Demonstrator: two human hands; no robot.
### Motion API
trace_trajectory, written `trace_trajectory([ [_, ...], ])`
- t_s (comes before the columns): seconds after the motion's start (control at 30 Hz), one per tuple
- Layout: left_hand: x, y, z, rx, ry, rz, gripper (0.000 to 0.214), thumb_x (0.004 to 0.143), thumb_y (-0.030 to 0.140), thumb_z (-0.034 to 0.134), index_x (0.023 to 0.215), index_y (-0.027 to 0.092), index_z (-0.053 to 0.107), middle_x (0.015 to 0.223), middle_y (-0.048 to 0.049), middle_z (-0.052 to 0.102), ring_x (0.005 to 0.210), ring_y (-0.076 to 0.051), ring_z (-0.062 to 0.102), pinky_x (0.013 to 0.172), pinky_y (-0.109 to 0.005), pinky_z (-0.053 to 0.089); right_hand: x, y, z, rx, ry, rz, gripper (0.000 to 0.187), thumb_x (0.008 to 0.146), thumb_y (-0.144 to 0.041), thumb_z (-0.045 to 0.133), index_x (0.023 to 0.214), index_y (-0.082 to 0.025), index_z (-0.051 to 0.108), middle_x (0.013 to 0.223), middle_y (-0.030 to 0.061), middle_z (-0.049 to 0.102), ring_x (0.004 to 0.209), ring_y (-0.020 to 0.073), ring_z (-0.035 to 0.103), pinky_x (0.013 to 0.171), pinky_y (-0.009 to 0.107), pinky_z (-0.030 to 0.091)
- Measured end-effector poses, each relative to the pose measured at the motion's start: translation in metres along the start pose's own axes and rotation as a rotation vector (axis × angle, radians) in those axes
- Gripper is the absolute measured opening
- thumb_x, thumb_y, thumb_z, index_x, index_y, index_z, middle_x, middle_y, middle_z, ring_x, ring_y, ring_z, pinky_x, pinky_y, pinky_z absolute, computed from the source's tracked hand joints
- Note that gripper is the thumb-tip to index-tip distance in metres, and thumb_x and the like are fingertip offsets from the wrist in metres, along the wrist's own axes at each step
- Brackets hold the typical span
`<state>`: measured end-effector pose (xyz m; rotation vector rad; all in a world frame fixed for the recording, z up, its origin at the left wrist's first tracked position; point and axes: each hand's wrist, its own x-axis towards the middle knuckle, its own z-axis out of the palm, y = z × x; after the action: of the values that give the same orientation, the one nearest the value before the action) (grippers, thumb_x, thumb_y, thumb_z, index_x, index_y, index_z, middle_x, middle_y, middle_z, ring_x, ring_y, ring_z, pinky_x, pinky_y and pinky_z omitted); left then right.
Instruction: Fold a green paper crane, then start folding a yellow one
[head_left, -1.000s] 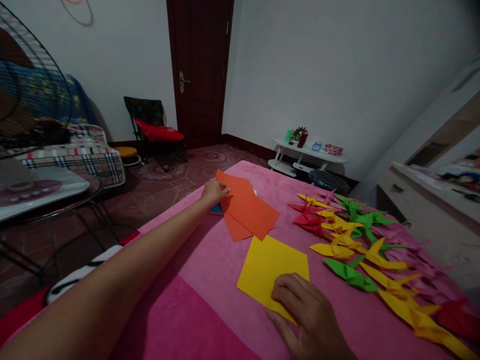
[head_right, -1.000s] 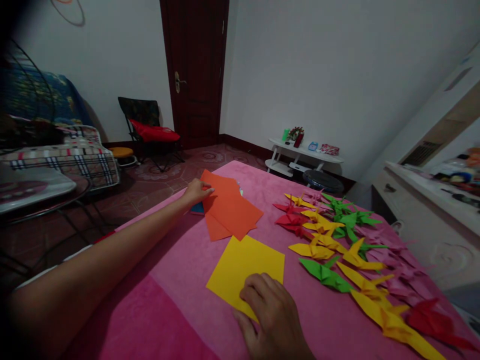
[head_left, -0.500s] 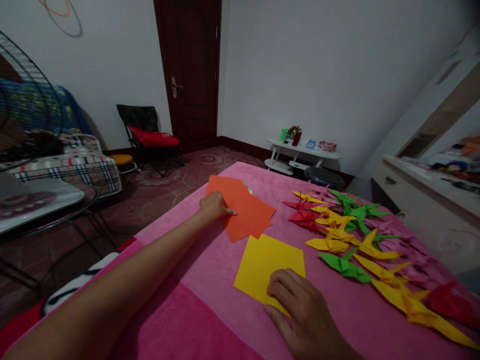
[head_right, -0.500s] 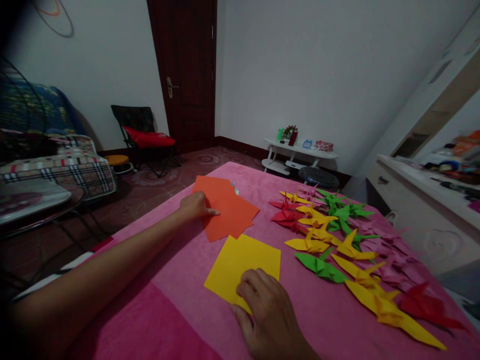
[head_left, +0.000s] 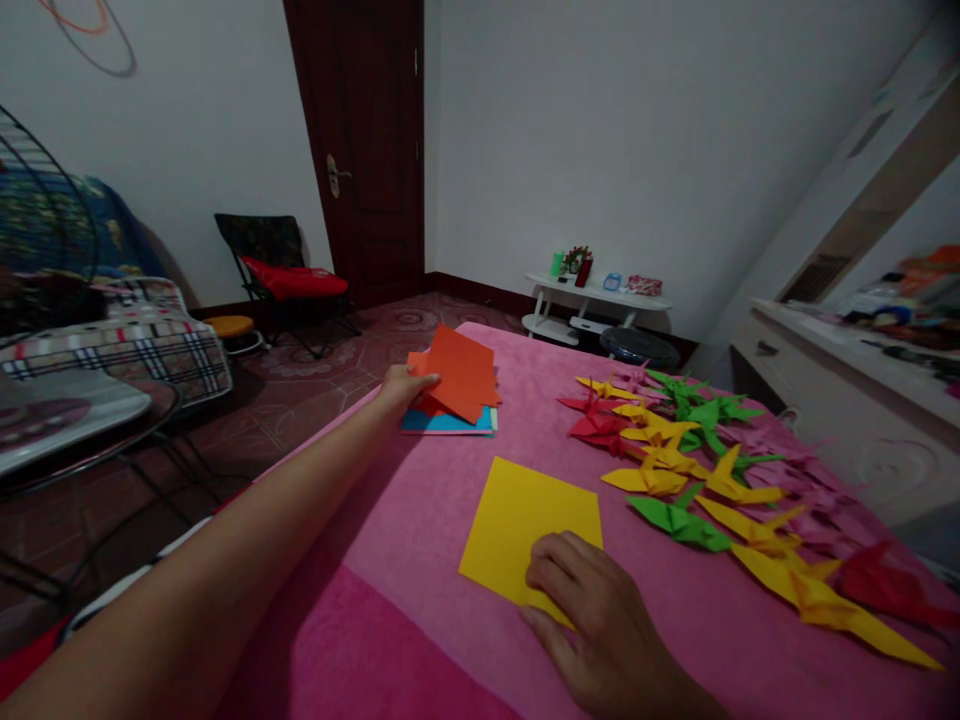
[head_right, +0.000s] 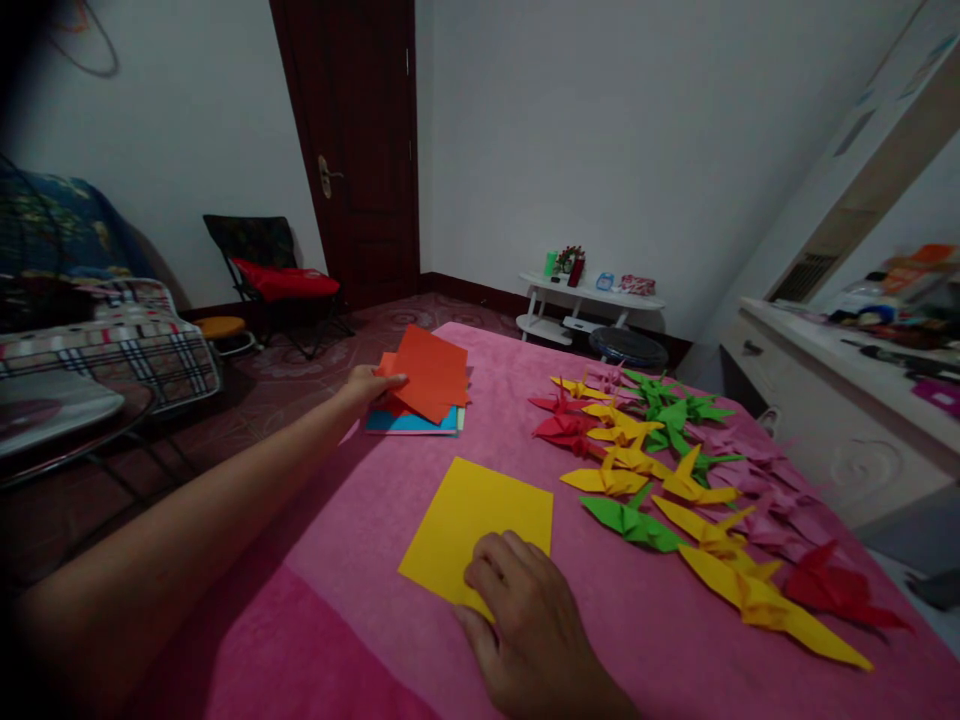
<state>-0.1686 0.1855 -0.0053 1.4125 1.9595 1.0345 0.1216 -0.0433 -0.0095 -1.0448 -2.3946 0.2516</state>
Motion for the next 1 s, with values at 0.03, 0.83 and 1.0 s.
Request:
trace_trajectory([
  [0.03,0.003,-0.002,-0.001,0.001,0.024,-0.011,0.031,0.080,0.034,0.061,0.097,0.008,0.064,0.062,-0.0033,0.062,0.053,-0.013,0.058,0.050,-0.022,0.044,0.000,0.000,-0.001,0.004,-0.007,0.004,0.008,0.078,-0.014,0.061,0.085,-0.019,0.060,0.088,0.0063,0.061,0.082,0.0201,0.055,0.070,0.032,0.046],
  [0.83,-0.176,0.009,-0.026,0.159,-0.758,1.068,0.062,0.080,0.025,0.060,0.139,0.025,0.043,0.141,-0.0098,0.048,0.128,-0.020,0.045,0.110,-0.034,0.034,-0.003,0.006,-0.008,0.090,0.312,0.012,0.015,0.082,-0.006,0.047,0.084,-0.018,0.057,0.079,0.0061,0.061,0.076,0.0174,0.058,0.069,0.030,0.046],
  [1.0,-0.184,0.010,-0.003,-0.048,-0.770,0.895,0.027,0.089,0.032,0.052,0.107,0.022,0.070,0.105,-0.0077,0.072,0.100,-0.017,0.064,0.090,-0.027,0.048,-0.006,0.005,-0.011,0.141,0.278,-0.013,0.015,0.079,-0.008,0.053,0.089,-0.018,0.058,0.084,0.0067,0.065,0.080,0.0181,0.061,0.073,0.031,0.048],
])
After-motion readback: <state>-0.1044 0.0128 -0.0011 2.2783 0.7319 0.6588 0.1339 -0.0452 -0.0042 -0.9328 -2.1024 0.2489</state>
